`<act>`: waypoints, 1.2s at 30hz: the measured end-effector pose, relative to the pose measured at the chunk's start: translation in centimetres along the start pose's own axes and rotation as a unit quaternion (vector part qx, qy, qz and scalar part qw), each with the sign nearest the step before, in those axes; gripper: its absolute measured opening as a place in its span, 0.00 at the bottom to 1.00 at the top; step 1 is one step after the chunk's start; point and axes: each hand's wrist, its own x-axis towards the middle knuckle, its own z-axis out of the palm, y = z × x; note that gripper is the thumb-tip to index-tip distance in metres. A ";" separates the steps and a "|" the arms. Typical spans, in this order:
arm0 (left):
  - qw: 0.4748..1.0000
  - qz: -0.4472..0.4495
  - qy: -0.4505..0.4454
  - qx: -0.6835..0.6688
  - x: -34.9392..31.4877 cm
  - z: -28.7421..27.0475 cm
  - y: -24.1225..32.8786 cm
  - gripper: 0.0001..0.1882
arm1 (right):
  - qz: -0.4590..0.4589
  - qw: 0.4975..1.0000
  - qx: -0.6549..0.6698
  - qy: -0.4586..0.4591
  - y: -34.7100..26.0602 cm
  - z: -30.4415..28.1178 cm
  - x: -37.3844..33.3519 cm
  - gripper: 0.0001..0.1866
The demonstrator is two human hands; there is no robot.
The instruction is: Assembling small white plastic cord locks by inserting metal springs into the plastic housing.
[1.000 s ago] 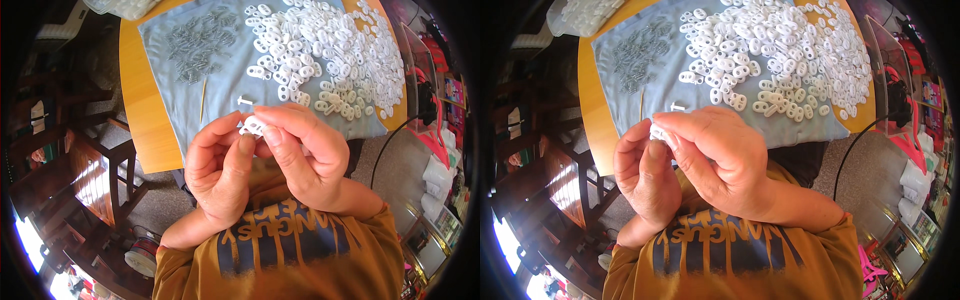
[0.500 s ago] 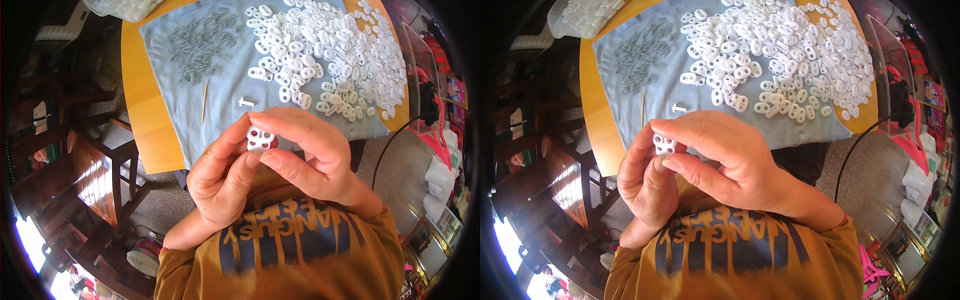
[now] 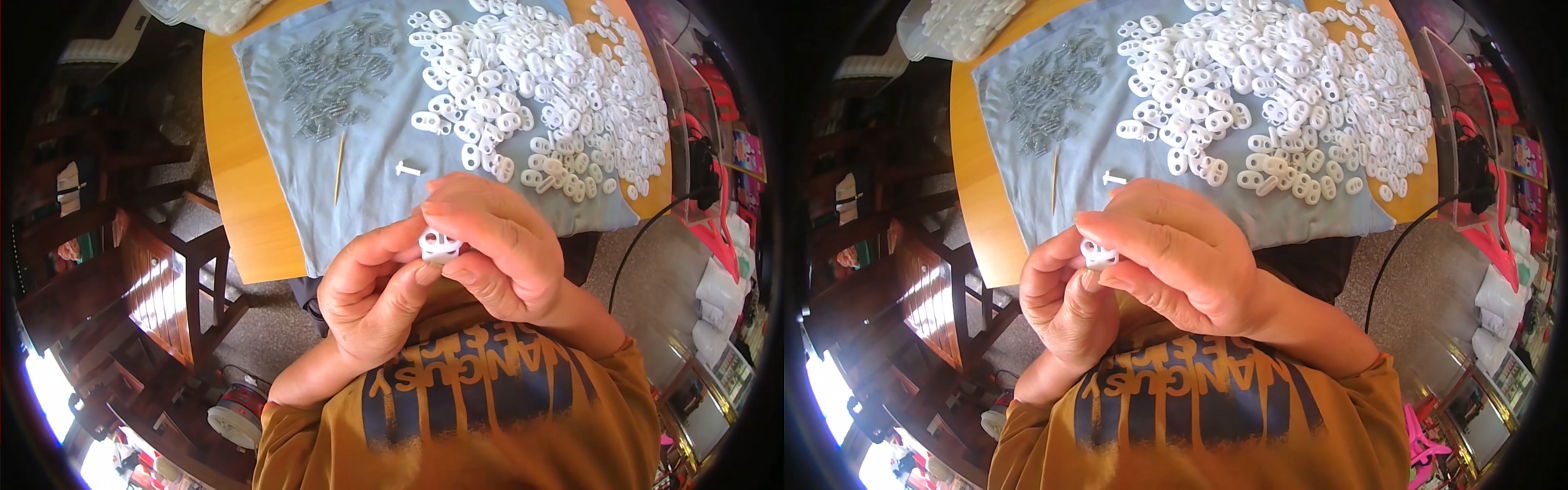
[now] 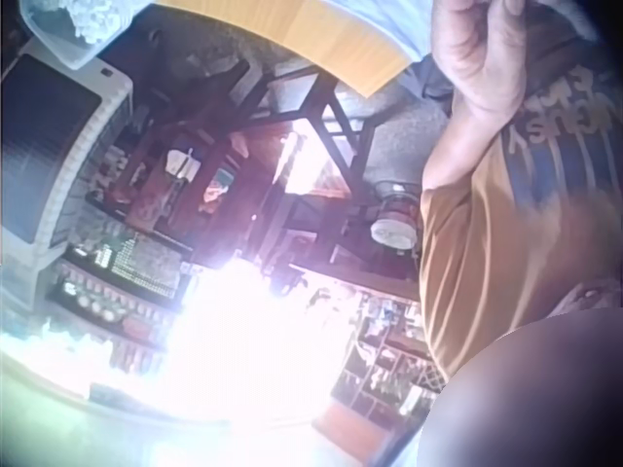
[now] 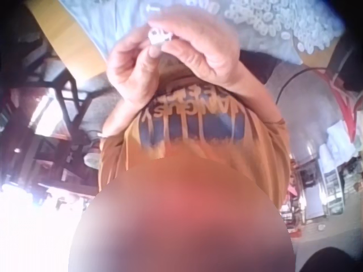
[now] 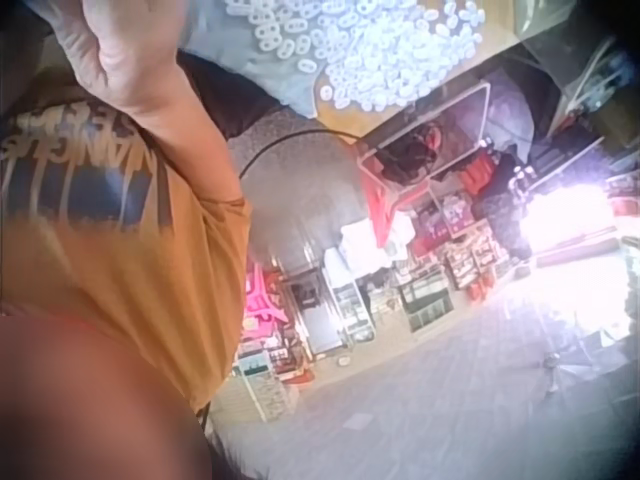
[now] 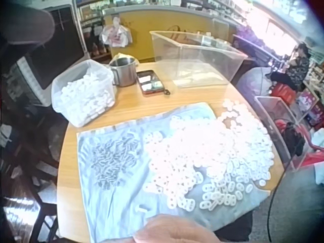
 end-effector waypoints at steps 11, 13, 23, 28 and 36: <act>0.999 0.017 0.039 0.015 -0.6 0.0 -0.8 0.16 | -0.034 0.999 -0.032 0.020 1.1 1.3 -0.8 0.15; 0.997 0.022 0.065 0.017 -0.4 0.3 -0.8 0.15 | -0.040 0.998 -0.043 0.019 1.1 1.4 -0.7 0.14; 0.996 -0.042 0.076 0.034 0.7 0.4 0.8 0.13 | -0.035 0.996 -0.078 0.039 0.5 1.0 -0.7 0.18; 0.981 -0.027 0.136 0.138 5.6 -0.4 4.2 0.08 | -0.018 0.993 -0.102 0.054 0.6 0.0 -1.2 0.18; 0.899 0.126 0.151 0.392 24.1 -7.3 13.2 0.19 | -0.013 0.993 -0.120 -0.006 1.6 0.9 -1.7 0.11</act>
